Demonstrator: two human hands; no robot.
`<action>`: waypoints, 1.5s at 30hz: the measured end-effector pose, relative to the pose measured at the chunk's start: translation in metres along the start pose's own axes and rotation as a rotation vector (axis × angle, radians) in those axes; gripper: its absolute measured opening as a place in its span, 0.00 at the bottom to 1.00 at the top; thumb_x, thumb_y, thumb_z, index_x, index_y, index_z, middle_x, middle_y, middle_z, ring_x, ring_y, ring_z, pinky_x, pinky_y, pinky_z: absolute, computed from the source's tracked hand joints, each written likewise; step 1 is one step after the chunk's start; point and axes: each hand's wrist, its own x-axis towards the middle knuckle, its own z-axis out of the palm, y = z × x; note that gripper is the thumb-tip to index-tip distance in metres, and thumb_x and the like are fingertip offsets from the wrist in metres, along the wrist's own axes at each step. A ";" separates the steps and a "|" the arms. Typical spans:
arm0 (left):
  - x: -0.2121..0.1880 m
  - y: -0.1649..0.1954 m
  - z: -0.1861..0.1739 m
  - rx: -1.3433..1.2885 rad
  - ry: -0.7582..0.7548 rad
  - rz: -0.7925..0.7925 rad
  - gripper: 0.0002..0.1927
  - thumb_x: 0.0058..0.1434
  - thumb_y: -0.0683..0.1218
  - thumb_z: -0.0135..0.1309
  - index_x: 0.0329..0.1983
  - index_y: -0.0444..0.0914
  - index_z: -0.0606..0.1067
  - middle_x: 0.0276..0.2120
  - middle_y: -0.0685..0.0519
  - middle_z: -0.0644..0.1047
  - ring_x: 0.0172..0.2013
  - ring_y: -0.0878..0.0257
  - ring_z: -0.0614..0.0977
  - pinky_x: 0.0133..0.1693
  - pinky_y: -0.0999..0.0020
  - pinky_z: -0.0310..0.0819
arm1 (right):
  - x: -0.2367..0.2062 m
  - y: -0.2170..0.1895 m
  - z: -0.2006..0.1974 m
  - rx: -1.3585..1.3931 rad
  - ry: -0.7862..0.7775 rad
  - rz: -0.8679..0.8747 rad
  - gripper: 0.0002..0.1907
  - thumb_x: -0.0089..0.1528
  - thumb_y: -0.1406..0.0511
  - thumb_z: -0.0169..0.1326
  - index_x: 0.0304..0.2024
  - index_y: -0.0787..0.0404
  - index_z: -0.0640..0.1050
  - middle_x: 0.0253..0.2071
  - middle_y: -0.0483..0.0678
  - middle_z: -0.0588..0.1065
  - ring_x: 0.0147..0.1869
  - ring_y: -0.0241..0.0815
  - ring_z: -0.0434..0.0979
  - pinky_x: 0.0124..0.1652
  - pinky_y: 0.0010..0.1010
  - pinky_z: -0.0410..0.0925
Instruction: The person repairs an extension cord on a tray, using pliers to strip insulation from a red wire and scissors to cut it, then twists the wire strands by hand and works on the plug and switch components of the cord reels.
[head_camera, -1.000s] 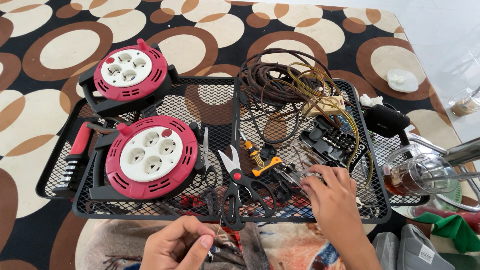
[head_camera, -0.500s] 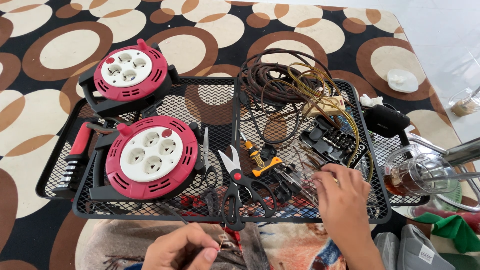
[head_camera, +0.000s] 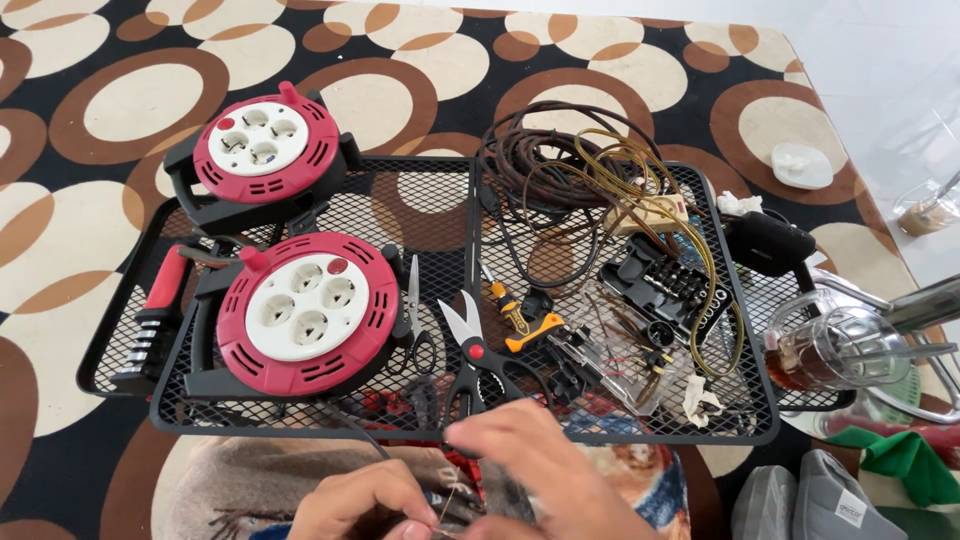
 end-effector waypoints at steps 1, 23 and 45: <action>0.000 -0.002 0.000 -0.026 -0.002 0.013 0.05 0.61 0.37 0.66 0.35 0.33 0.79 0.31 0.49 0.83 0.35 0.62 0.84 0.40 0.67 0.76 | 0.005 -0.003 0.001 -0.030 -0.030 -0.047 0.28 0.56 0.63 0.69 0.56 0.68 0.76 0.55 0.54 0.75 0.62 0.53 0.73 0.60 0.44 0.65; -0.009 -0.018 0.028 -0.066 0.462 -0.160 0.05 0.58 0.37 0.62 0.36 0.31 0.81 0.23 0.49 0.83 0.26 0.67 0.84 0.27 0.74 0.77 | 0.006 -0.016 0.010 -0.422 0.154 -0.047 0.09 0.55 0.66 0.65 0.29 0.58 0.76 0.31 0.41 0.74 0.43 0.42 0.76 0.48 0.38 0.63; 0.015 0.016 0.031 0.216 0.338 0.021 0.05 0.53 0.34 0.62 0.31 0.35 0.79 0.25 0.54 0.80 0.28 0.69 0.79 0.33 0.75 0.72 | 0.012 -0.014 0.016 -0.527 0.335 -0.355 0.13 0.53 0.61 0.71 0.35 0.55 0.80 0.33 0.38 0.76 0.39 0.38 0.77 0.40 0.31 0.67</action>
